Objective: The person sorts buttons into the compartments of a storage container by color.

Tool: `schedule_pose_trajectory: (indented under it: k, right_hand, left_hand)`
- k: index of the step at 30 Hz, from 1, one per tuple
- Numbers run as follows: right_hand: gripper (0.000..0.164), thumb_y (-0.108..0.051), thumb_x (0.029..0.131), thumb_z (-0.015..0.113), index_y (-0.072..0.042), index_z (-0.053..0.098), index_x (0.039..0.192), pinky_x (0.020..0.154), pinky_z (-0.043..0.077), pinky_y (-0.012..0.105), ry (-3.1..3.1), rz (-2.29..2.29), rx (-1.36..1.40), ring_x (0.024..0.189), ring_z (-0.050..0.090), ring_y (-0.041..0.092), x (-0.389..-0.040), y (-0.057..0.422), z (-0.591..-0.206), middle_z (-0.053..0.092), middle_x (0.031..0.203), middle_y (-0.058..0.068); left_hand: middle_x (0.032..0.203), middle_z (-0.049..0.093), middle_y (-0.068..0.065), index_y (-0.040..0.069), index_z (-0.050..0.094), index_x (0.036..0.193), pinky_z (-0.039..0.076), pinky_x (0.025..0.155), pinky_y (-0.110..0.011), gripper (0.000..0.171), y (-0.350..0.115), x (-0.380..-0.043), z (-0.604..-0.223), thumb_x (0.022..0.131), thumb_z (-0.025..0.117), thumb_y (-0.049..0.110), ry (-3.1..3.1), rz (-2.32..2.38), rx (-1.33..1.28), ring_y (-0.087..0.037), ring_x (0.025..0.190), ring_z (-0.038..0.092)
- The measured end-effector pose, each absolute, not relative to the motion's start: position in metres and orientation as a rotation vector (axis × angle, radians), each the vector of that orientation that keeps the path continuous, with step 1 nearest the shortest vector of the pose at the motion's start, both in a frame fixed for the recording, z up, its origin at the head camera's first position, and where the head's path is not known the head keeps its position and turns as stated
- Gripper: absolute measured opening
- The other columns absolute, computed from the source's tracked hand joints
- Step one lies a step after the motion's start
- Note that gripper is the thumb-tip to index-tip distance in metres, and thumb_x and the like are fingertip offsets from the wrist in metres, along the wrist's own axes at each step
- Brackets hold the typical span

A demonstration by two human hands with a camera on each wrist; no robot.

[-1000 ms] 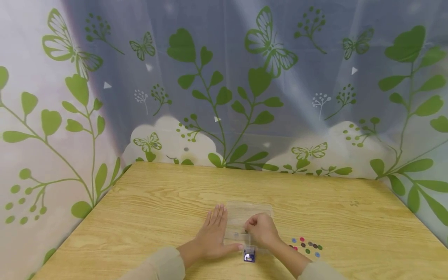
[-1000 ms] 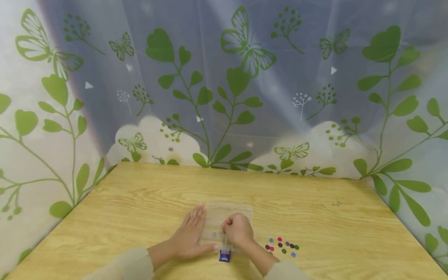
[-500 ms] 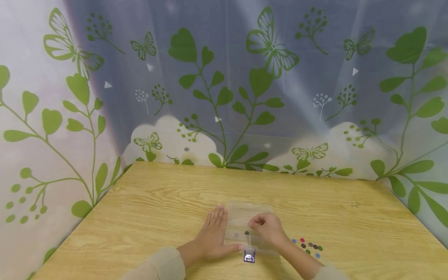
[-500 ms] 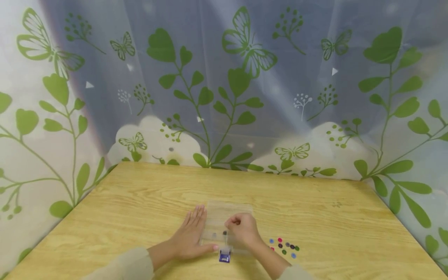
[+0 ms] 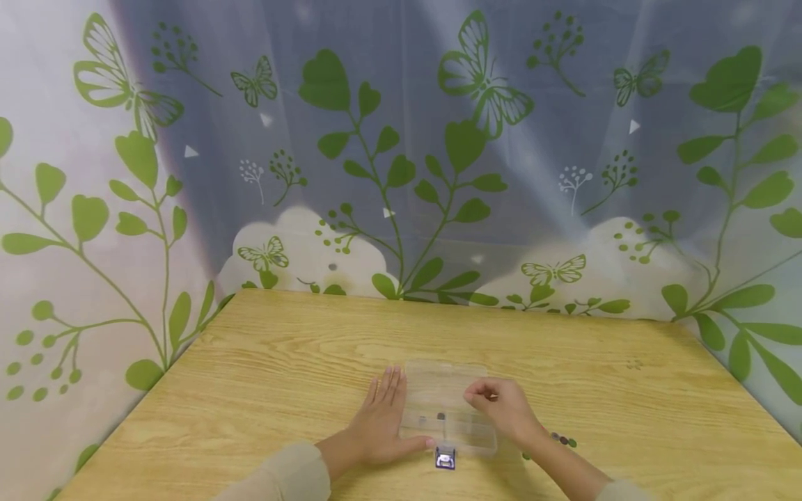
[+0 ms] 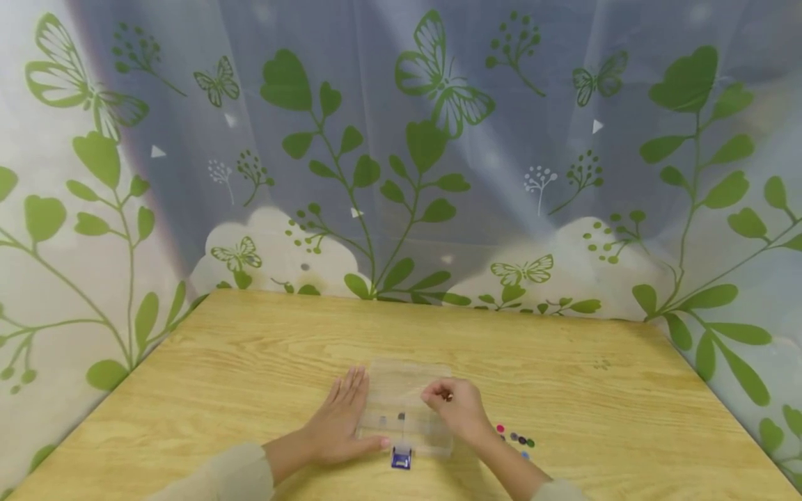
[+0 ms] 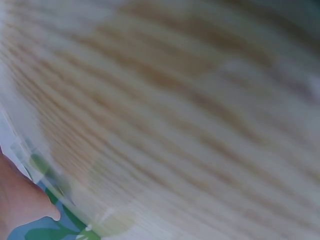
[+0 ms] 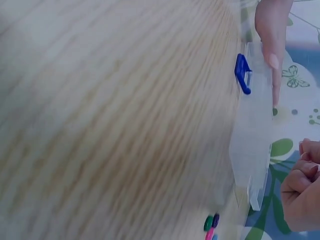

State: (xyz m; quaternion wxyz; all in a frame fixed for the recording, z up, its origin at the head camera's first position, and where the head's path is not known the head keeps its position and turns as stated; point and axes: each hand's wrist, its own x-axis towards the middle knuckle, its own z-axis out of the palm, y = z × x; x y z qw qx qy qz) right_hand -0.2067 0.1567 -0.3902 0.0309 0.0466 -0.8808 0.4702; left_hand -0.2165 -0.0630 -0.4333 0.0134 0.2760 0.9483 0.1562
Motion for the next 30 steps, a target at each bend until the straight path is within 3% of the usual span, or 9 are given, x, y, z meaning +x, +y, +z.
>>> schedule_pose_trajectory:
  k: [9, 30]
  right_hand:
    - [0.009, -0.007, 0.086, 0.063, 0.001, 0.067, 0.087, 0.061, 0.047, 0.017, -2.715, 1.477, 0.139, 0.075, 0.056, 0.009, -0.205, 0.175, -0.39, 0.066, 0.086, 0.007]
    - [0.01, -0.008, 0.086, 0.063, 0.001, 0.066, 0.087, 0.062, 0.047, 0.016, -2.772, 1.342, 0.177, 0.069, 0.053, 0.004, -0.196, 0.211, -0.394, 0.066, 0.082, 0.006]
  left_hand:
    - [0.153, 0.005, -0.025, -0.008, 0.01, 0.145, 0.009, 0.117, -0.049, 0.106, -0.063, -0.217, -0.431, 0.082, 0.041, 0.071, 2.963, 0.476, 0.865, -0.038, 0.143, 0.004]
    - [0.153, 0.004, -0.025, -0.007, 0.008, 0.146, 0.007, 0.117, -0.05, 0.107, -0.063, -0.217, -0.435, 0.082, 0.042, 0.071, 2.945, 0.507, 0.849, -0.037, 0.143, 0.002]
